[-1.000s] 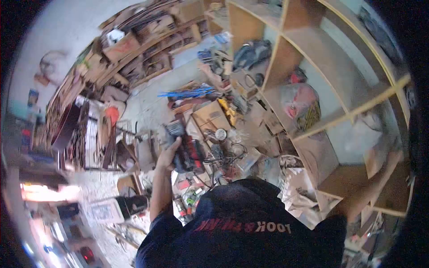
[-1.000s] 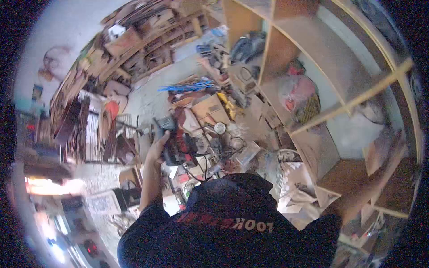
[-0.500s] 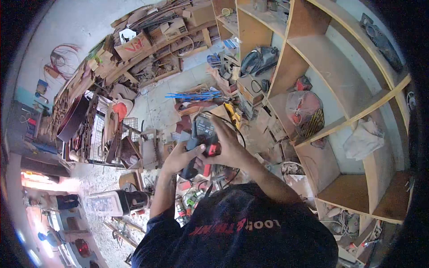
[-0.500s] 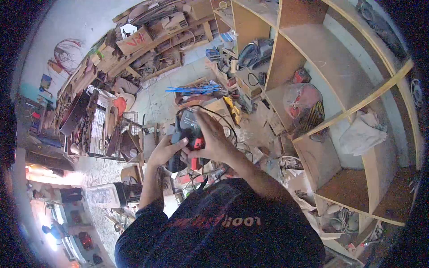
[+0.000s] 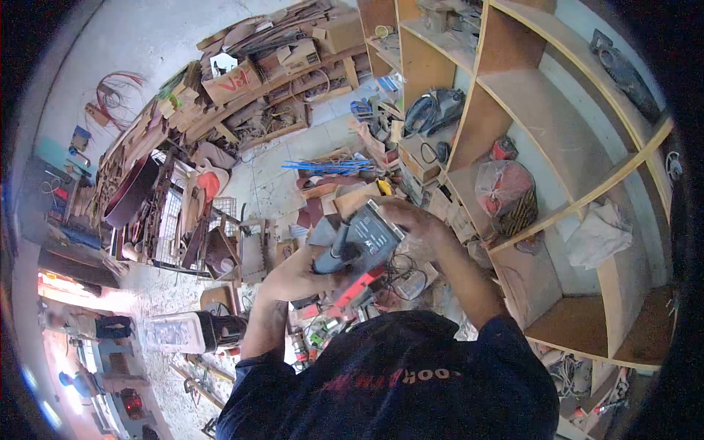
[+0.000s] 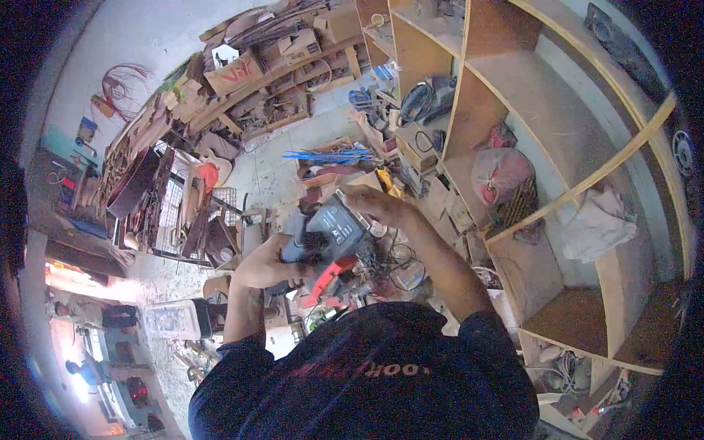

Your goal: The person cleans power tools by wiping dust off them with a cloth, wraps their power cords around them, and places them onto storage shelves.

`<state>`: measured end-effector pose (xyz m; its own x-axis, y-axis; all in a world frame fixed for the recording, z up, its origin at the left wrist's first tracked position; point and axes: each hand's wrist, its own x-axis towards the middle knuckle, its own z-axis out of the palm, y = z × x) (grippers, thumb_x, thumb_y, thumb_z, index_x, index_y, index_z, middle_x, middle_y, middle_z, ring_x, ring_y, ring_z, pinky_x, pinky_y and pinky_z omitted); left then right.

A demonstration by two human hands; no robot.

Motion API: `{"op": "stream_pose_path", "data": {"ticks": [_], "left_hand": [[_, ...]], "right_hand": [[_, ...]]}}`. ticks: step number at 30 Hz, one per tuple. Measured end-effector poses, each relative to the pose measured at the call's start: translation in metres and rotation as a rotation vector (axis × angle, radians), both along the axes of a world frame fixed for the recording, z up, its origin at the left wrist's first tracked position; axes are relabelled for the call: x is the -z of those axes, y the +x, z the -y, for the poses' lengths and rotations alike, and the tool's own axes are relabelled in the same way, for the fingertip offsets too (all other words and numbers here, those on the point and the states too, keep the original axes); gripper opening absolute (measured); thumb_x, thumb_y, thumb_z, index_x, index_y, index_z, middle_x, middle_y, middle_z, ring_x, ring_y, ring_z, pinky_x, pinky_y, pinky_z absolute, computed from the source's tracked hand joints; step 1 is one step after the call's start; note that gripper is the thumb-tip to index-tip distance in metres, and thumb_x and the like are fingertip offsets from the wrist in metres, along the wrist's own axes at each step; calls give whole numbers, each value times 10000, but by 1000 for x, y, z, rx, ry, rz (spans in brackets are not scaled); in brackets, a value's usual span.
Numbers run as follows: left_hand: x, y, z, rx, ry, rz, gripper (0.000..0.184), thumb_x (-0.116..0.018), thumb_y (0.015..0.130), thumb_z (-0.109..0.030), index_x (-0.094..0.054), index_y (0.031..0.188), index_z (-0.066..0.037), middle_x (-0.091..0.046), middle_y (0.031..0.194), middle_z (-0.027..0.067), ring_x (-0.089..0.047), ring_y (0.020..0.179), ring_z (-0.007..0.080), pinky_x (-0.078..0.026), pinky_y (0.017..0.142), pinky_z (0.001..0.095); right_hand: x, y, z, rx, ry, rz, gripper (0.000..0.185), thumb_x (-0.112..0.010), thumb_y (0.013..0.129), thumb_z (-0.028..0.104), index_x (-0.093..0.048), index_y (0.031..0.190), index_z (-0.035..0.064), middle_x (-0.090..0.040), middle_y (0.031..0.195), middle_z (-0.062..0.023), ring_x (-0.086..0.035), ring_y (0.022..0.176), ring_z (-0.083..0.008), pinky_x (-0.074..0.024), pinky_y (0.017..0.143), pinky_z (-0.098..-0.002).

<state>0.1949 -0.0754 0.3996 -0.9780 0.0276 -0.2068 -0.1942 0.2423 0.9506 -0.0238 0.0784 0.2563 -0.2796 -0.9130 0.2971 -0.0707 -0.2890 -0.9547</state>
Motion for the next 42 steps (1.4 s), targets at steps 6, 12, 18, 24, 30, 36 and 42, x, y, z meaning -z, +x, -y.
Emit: {"op": "stream_pose_path", "data": {"ticks": [6,12,18,24,30,36,42], "left_hand": [[1,4,9,185,39,24,287,-743,744,-89,-634,987,18,-632,759,36,-567,651,98,-472,584,267],[-27,1,4,-51,668,-48,306,-713,634,-32,-576,900,31,-570,664,96,-513,454,174,-395,426,307],[-68,-5,30,-131,1096,-330,198,-620,705,-110,-430,707,-58,-398,496,40,-381,372,163,-318,375,321],[-54,-25,61,-464,984,-297,116,-552,807,-124,-459,860,-78,-371,540,-19,-380,410,104,-366,405,286],[1,-31,65,-439,497,-202,130,-581,751,-75,-542,637,-30,-529,542,64,-520,471,166,-428,478,289],[-37,-17,5,-55,205,-4,92,-659,691,-27,-585,741,-3,-566,628,48,-535,512,128,-417,480,262],[-56,-11,-9,29,772,-159,226,-688,640,-74,-507,741,17,-505,561,80,-460,404,160,-362,397,302]], "right_hand": [[-85,-17,20,-23,-10,-258,347,-526,957,376,-586,954,34,-565,889,5,-528,843,-101,-426,782,-266],[-66,-3,99,-197,12,115,403,-492,969,416,-499,750,78,-457,702,22,-459,682,-84,-371,603,-262],[37,39,42,-131,305,5,371,-503,966,376,-524,761,67,-499,698,-5,-494,669,-108,-396,600,-295],[51,81,-64,-101,541,-25,339,-514,963,335,-549,773,56,-541,695,-31,-529,656,-132,-422,597,-328],[-160,36,-106,-124,384,-769,254,-648,858,286,-632,799,39,-609,706,-156,-629,648,-270,-468,608,-381],[-264,-32,-9,99,-178,-907,210,-776,742,230,-655,713,62,-663,725,-58,-637,645,-175,-479,596,-312],[-80,-44,136,-473,87,29,216,-671,862,265,-648,892,52,-631,801,-38,-582,720,-140,-485,664,-286]]}}
